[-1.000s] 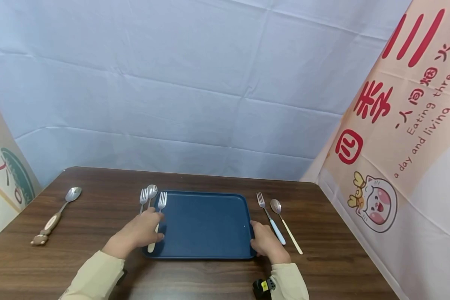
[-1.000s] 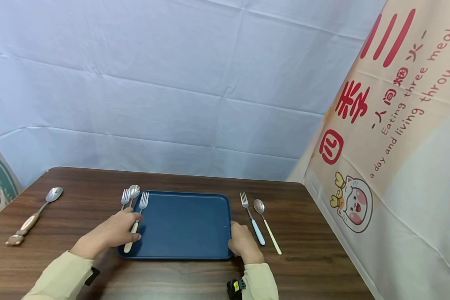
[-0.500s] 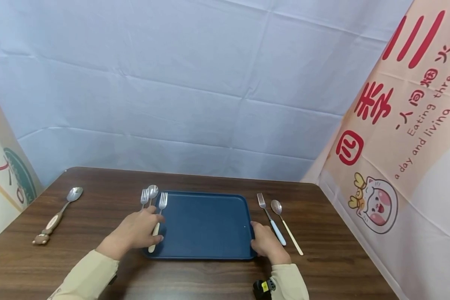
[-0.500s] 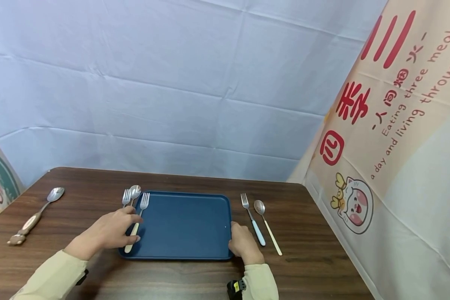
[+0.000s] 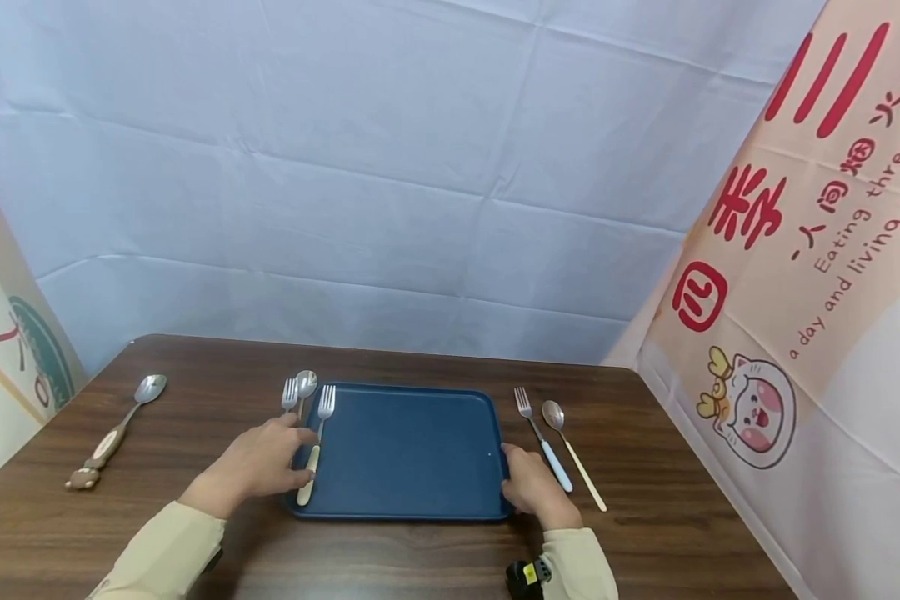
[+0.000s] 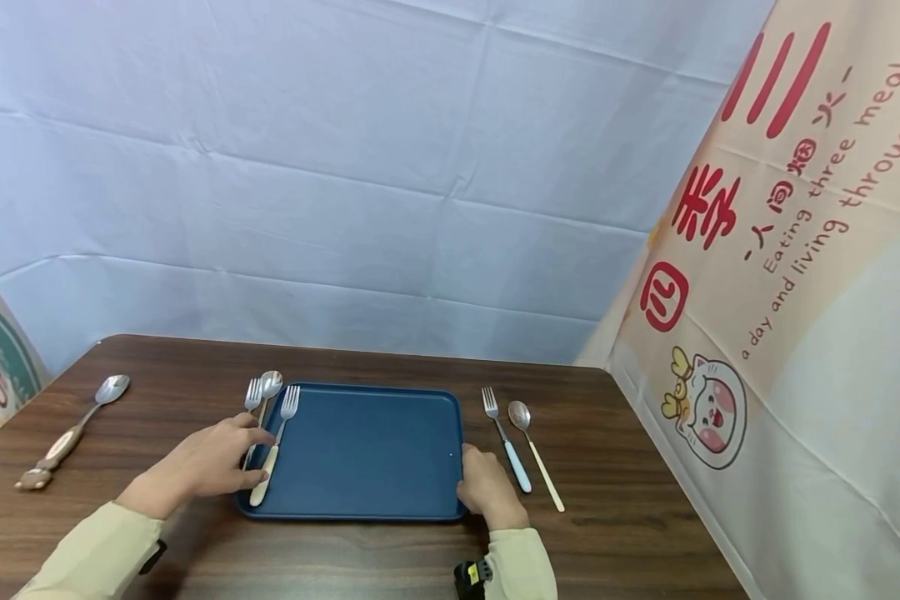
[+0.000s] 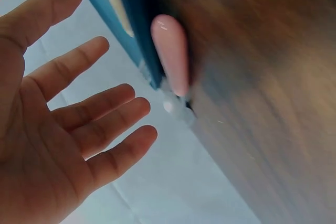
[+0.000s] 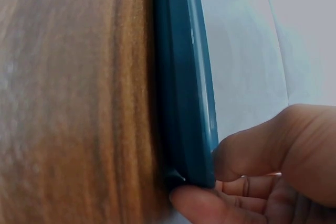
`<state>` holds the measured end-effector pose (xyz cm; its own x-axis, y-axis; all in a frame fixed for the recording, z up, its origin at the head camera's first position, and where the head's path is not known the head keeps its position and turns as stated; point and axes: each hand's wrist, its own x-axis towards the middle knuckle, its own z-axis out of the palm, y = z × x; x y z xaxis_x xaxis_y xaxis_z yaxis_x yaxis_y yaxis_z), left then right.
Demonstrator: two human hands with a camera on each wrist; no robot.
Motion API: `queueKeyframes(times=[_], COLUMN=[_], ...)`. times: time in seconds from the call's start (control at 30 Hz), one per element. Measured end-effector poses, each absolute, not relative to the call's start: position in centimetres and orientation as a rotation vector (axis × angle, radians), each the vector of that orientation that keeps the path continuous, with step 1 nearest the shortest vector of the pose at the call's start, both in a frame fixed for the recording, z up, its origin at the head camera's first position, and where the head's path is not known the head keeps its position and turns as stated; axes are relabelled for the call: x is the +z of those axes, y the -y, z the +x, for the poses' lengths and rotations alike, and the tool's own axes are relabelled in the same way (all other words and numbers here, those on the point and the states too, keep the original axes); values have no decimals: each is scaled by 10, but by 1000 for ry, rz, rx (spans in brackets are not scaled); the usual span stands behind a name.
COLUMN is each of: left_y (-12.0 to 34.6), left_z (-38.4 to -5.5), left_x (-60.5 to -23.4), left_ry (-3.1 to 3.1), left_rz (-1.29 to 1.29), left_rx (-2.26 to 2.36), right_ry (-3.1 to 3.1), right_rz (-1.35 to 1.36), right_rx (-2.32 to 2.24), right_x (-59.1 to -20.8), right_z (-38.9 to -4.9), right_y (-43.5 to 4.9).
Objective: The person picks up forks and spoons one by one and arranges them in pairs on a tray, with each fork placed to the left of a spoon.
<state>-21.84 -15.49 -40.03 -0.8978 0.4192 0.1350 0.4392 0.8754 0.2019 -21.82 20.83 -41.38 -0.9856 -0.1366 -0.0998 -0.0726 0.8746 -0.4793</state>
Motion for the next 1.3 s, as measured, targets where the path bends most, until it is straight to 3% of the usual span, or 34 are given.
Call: queueKeyframes(times=[1.3], left_y=[259], left_z=[-225], left_x=[-404], left_ry=[3042], left_rz=[-387], left_rx=[-417], right_ry=[-2911], right_rz=[-167], right_rx=[-737], right_x=[-415], right_z=[-219], right_y=[-209])
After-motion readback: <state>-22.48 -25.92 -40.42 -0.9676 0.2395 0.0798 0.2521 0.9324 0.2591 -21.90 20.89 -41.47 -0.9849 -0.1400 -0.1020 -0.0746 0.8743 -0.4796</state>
